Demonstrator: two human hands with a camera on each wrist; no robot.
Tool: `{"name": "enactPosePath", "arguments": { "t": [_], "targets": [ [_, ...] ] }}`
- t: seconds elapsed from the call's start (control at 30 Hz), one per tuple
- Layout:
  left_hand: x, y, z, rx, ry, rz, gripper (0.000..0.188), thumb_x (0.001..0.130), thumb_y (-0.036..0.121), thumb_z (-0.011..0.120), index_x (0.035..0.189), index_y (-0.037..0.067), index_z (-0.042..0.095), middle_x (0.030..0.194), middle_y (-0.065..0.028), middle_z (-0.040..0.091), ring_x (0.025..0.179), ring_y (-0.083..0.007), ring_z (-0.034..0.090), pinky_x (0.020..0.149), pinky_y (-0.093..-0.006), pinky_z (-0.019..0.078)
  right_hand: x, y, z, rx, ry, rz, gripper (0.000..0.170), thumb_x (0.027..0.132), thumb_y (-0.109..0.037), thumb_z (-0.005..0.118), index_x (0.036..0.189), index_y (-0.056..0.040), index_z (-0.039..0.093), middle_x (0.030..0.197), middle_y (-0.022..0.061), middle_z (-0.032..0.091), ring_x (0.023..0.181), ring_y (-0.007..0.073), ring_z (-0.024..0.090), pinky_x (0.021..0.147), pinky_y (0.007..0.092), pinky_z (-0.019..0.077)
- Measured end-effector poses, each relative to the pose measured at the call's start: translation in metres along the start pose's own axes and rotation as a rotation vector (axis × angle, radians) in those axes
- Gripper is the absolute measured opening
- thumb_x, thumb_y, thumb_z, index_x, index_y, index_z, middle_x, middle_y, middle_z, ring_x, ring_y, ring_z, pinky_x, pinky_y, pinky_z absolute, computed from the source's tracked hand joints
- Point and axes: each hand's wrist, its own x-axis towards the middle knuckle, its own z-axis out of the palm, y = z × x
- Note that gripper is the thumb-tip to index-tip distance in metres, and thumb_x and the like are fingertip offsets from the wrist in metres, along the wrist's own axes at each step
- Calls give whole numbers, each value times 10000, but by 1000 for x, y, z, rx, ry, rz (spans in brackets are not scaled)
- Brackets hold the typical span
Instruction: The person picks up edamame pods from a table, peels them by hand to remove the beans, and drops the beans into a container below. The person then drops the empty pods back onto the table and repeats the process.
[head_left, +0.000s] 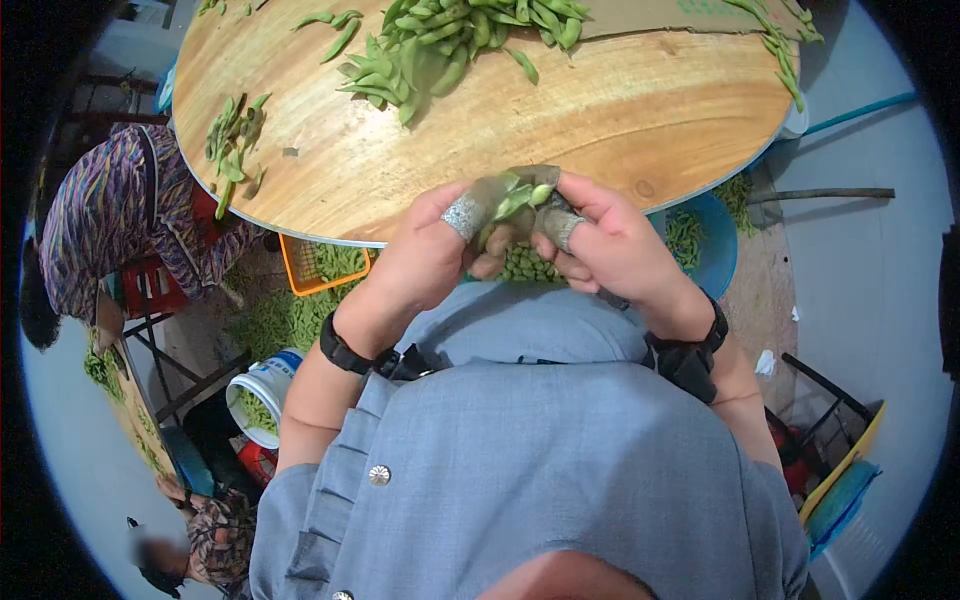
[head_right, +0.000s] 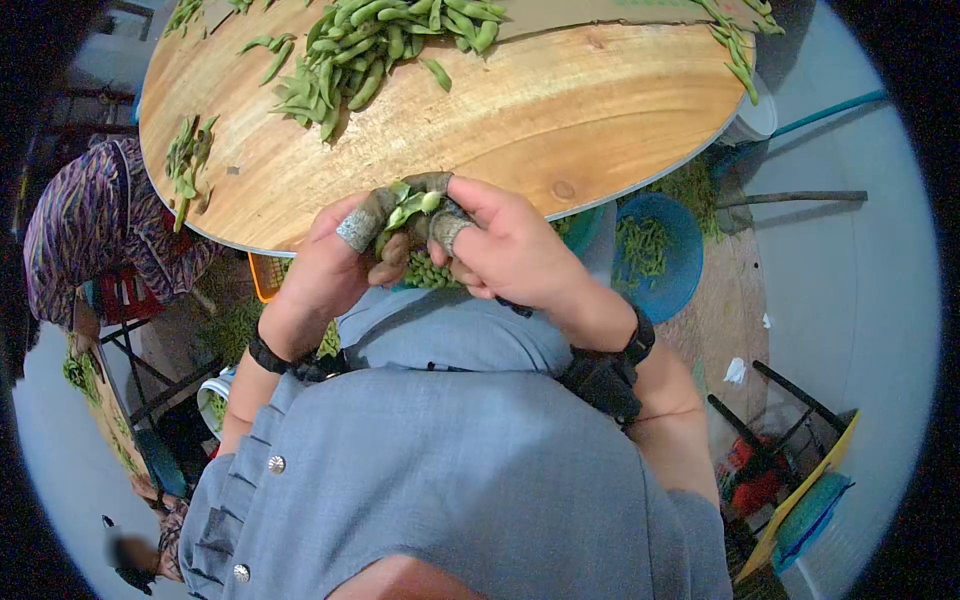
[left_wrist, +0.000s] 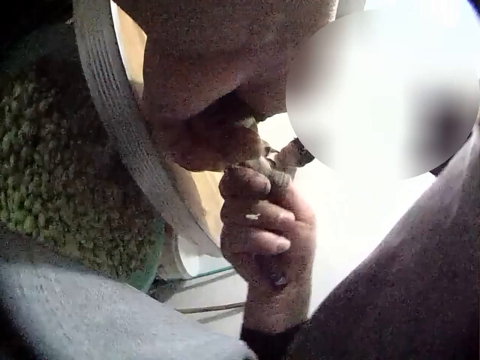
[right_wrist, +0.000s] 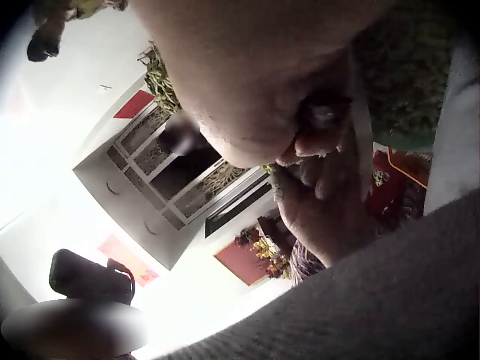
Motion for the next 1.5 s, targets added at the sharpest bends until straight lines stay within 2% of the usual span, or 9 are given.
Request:
{"name": "enactPosePath", "arguments": {
  "t": [0.1,0.27,0.43,0.57,0.63,0.7,0.93,1.3,1.5],
  "targets": [
    [-2,-2,-6,-297,-198,-57,215,961,136,447,1094,36,583,785,-14,557,652,-94,490,585,-234,411,-3,-2,-15,-50,-43,8,371,863,-25,410,1214,-79,518,786,2,565,496,48,442,418,203,366],
    [-6,5,5,858,75,397,320,864,1,449,1172,-12,535,896,-134,609,774,-253,596,730,-352,485,16,25,-21,-587,111,-521,288,847,-59,519,1130,-60,572,802,36,607,582,161,562,522,307,471],
    [0,0,0,1070,141,577,345,856,2,441,1190,-34,517,1003,-217,612,935,-339,612,835,-381,473,-1,7,-13,-1545,265,-610,276,756,-93,653,1023,-39,607,755,104,593,637,222,579,592,292,481],
    [5,-4,10,968,157,651,359,858,18,463,1211,-35,504,1003,-228,608,902,-362,615,836,-382,476,10,8,-18,-1226,349,-711,236,812,-127,652,1025,-38,604,733,54,595,570,157,538,520,265,441],
    [11,-13,15,834,154,636,360,877,27,460,1233,-25,489,1002,-205,618,856,-331,623,791,-362,488,16,5,-10,-470,235,-122,250,860,-189,640,1059,-40,616,716,27,620,568,135,545,518,306,448],
    [12,-11,15,705,153,619,362,897,37,456,1255,-15,475,1001,-182,628,809,-301,632,745,-341,501,18,5,-8,-277,173,-118,234,885,-195,620,1062,-41,616,719,3,610,556,81,497,487,263,409],
    [1,4,1,-137,-77,50,353,967,213,493,1257,13,472,1001,-102,619,737,-149,603,618,-252,494,17,2,-9,133,3,-63,193,910,-161,589,1047,-26,601,719,-13,595,497,18,417,431,183,330],
    [-17,8,4,875,85,266,226,908,67,476,1099,4,579,779,-24,609,656,-84,549,599,-240,461,20,4,-9,-640,167,-135,253,755,-89,629,991,0,610,719,18,592,608,81,532,539,242,429],
    [-20,7,-7,577,268,276,226,909,59,485,1106,-5,574,734,-4,583,615,-72,515,562,-219,429,10,1,-11,-1043,318,-289,279,734,-88,621,1002,-12,609,781,115,609,724,190,606,673,313,480]
  ]
}}
